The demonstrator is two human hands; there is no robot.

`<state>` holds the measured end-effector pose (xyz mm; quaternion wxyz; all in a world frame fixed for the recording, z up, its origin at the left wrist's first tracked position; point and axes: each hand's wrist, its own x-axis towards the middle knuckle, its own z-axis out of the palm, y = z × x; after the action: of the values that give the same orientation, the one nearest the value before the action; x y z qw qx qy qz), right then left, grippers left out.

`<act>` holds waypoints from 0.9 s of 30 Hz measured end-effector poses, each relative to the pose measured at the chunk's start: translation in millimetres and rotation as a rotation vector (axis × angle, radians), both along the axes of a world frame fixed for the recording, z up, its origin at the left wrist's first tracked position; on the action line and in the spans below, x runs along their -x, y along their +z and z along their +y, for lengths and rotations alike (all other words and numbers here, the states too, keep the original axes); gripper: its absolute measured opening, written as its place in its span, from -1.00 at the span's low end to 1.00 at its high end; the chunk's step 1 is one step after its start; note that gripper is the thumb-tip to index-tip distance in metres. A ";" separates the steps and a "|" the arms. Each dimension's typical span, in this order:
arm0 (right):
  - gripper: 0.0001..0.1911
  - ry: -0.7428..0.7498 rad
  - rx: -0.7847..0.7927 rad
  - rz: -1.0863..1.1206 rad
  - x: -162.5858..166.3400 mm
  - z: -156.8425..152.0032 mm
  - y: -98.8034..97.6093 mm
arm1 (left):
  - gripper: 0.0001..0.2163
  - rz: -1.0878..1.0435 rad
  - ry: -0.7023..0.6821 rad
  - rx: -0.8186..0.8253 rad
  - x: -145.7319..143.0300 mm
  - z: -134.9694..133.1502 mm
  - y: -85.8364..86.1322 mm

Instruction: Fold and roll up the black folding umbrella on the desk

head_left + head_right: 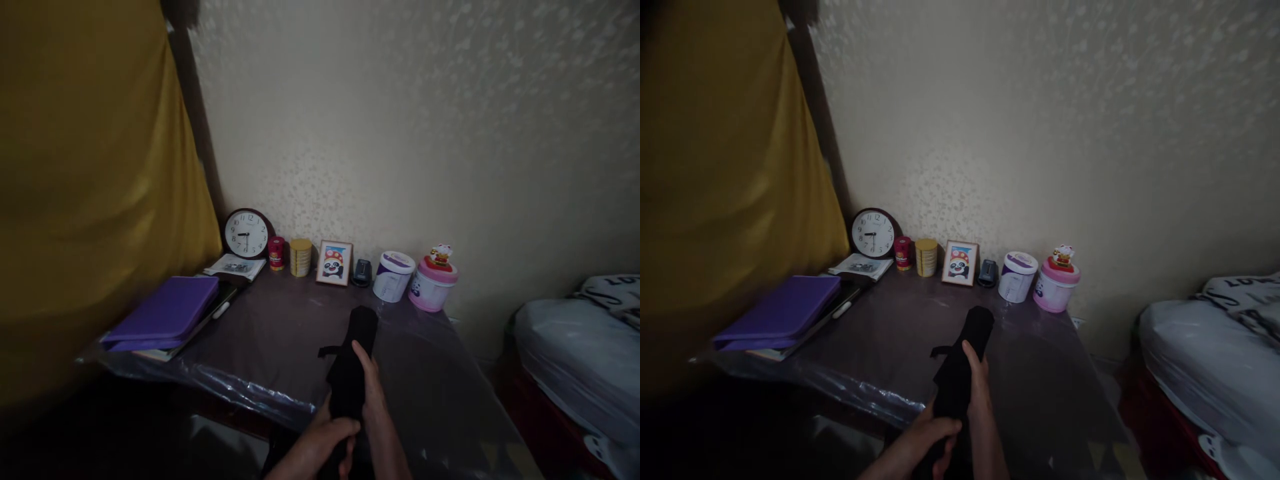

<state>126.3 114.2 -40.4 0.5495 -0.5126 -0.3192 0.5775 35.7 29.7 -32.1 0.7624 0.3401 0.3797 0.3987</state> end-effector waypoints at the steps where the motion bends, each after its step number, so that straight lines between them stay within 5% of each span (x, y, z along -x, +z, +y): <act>1: -0.36 0.021 -0.003 -0.007 1.2 -0.6 2.0 | -0.36 0.038 0.025 -0.008 -2.2 -0.6 -1.8; 5: -0.33 0.018 -0.054 -0.107 7.1 -3.3 11.6 | -0.34 0.412 0.121 -0.098 -5.1 -3.0 -13.3; 10: -0.29 -0.035 -0.024 -0.161 10.4 -1.2 8.0 | -0.33 0.917 0.157 -0.455 13.1 -0.9 -25.3; 18: -0.31 0.071 -0.030 -0.013 5.2 -0.4 -9.2 | -0.13 0.186 0.053 -0.104 23.2 4.2 -2.8; 22: -0.25 0.076 -0.136 -0.288 -2.1 7.6 -12.0 | -0.28 0.273 0.129 -0.204 21.0 8.2 -5.3; 25: -0.18 -0.004 -0.365 -0.656 -9.9 14.5 -14.6 | -0.23 0.435 0.151 -0.239 27.4 8.8 -10.5; 27: -0.30 -0.015 -0.562 -0.893 -13.4 16.6 -15.7 | -0.23 0.496 0.133 -0.252 33.1 8.9 -13.2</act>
<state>139.7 130.8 -56.0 0.4803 -0.5440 -0.6609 0.1912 2.7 38.6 -45.3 0.5701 0.4936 0.5233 0.3968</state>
